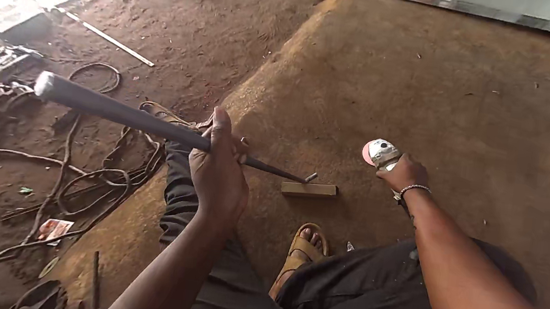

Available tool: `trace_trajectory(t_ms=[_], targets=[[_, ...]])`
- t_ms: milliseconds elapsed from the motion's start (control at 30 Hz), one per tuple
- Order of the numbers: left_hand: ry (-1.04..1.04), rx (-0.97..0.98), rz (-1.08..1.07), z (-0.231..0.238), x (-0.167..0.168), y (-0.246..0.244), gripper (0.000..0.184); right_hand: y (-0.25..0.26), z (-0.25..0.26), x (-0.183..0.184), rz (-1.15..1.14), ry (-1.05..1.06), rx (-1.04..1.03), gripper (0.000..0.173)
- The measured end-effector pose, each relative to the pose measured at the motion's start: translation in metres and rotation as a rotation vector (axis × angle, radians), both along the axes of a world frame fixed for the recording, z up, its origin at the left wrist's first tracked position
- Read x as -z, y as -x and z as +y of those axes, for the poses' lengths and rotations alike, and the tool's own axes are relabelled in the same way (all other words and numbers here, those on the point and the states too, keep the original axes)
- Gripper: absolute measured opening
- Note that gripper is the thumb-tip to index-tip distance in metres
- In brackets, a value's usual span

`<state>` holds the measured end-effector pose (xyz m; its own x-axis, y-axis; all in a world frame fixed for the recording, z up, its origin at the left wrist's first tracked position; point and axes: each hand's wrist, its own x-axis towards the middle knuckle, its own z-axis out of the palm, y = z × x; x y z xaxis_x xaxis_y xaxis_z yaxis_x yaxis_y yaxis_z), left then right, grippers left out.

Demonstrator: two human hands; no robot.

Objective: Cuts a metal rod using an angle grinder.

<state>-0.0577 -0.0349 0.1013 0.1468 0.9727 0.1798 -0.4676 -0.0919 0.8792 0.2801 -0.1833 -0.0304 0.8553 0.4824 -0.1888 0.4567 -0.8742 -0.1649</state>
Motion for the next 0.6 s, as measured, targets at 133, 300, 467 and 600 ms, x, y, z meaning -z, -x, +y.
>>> trace_trajectory(t_ms=[133,300,467,600], targets=[[0.041,-0.024,-0.034,-0.001,-0.005,0.009,0.043,0.000,0.000,-0.001,0.003,0.016,-0.007,0.080],[0.050,0.005,-0.040,-0.005,-0.021,0.028,0.046,0.003,0.009,-0.002,0.005,0.006,-0.007,0.081],[-0.004,-0.005,-0.001,-0.007,-0.018,0.033,0.047,0.004,0.011,0.001,-0.011,0.052,-0.049,0.083],[-0.042,0.024,0.025,-0.002,-0.015,0.033,0.046,0.006,0.008,-0.003,0.013,0.068,-0.055,0.083]])
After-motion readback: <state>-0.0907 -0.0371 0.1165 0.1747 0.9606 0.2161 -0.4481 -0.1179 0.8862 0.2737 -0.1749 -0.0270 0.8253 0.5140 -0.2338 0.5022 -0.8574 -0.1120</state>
